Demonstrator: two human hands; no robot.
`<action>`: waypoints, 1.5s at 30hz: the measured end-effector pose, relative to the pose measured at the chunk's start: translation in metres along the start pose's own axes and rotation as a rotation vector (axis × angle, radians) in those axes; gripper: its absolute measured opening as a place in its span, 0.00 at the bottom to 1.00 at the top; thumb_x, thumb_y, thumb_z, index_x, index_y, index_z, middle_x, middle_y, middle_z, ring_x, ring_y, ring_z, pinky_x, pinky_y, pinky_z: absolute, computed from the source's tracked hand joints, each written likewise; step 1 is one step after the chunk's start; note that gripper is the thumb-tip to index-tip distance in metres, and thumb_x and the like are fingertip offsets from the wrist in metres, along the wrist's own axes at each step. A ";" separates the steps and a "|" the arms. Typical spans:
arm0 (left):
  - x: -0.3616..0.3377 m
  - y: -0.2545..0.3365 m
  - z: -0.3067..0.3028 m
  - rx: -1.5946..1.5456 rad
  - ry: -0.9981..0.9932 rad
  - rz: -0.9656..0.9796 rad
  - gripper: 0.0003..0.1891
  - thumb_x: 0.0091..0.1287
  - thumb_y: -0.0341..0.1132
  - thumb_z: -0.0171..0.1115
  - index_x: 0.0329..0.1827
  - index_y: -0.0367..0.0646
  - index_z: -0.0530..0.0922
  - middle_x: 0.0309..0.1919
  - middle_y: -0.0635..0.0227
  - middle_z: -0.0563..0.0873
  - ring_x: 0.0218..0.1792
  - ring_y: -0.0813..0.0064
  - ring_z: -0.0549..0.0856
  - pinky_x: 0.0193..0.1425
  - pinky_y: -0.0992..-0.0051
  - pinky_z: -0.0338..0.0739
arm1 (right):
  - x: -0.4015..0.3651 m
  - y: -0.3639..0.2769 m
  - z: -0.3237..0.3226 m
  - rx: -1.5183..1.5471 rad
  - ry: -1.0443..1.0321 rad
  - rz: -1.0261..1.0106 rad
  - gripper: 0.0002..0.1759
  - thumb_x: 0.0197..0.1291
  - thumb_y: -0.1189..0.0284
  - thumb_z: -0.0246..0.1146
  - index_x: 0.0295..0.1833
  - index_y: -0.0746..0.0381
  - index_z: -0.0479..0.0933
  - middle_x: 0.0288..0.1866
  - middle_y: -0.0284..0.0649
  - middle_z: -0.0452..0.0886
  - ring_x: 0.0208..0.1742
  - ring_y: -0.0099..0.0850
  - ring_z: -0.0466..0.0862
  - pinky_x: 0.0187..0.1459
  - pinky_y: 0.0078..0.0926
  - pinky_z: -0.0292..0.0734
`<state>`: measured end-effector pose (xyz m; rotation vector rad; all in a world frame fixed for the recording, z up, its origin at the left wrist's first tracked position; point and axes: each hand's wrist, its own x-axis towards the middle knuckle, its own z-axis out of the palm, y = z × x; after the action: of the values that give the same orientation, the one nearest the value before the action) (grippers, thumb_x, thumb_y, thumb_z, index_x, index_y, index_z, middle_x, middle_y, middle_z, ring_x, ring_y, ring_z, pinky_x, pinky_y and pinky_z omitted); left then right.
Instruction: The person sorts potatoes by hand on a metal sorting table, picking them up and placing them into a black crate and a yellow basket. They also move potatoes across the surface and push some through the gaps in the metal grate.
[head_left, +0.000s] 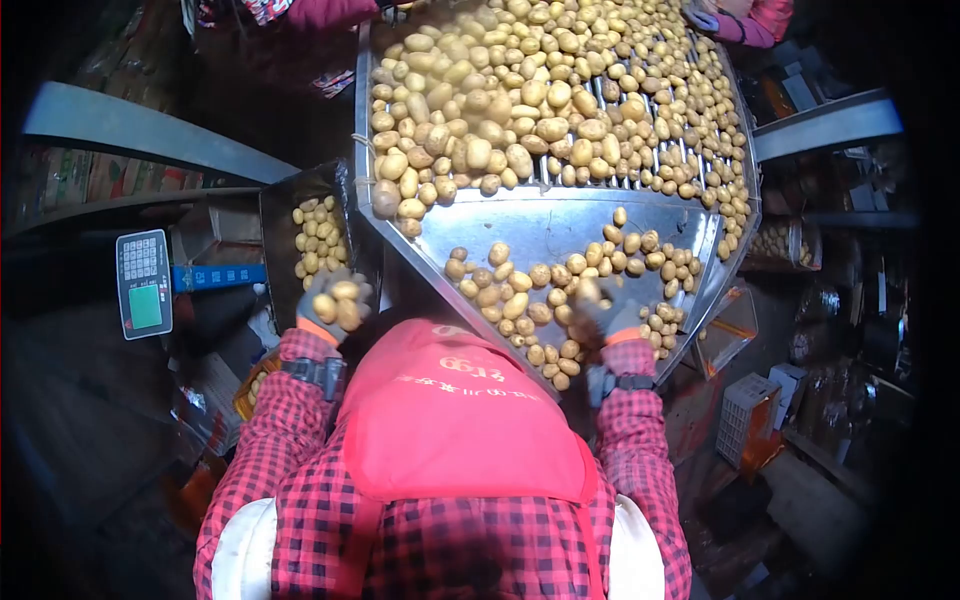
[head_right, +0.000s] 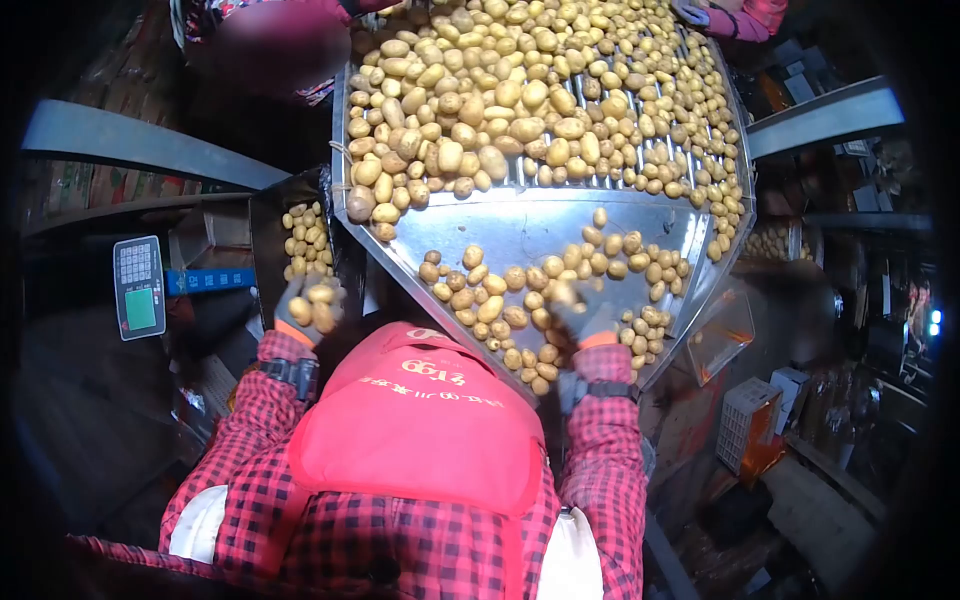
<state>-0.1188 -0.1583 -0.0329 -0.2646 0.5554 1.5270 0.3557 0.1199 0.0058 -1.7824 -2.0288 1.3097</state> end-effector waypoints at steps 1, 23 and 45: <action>-0.002 0.020 -0.022 -0.084 -0.204 0.015 0.28 0.79 0.56 0.51 0.69 0.43 0.73 0.66 0.53 0.79 0.64 0.52 0.79 0.55 0.49 0.79 | -0.015 -0.031 0.012 -0.031 -0.057 -0.025 0.29 0.53 0.57 0.76 0.59 0.57 0.85 0.51 0.49 0.89 0.52 0.43 0.89 0.56 0.38 0.83; 0.019 -0.081 0.113 0.144 0.042 -0.476 0.18 0.82 0.33 0.54 0.66 0.28 0.72 0.70 0.45 0.77 0.72 0.55 0.78 0.67 0.61 0.84 | -0.015 -0.018 0.138 -0.752 -0.173 -0.612 0.11 0.66 0.71 0.61 0.50 0.51 0.86 0.50 0.40 0.88 0.51 0.42 0.87 0.51 0.43 0.81; -0.022 -0.056 0.038 0.482 0.105 -0.116 0.17 0.77 0.45 0.52 0.57 0.42 0.72 0.60 0.46 0.80 0.65 0.48 0.79 0.64 0.50 0.81 | 0.040 -0.134 0.154 -0.409 -0.162 -0.766 0.20 0.60 0.59 0.66 0.57 0.48 0.86 0.67 0.41 0.79 0.71 0.42 0.74 0.73 0.43 0.66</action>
<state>-0.0560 -0.1614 0.0005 -0.0030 0.9534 1.2288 0.1517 0.0873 -0.0151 -0.8061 -2.7965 0.8517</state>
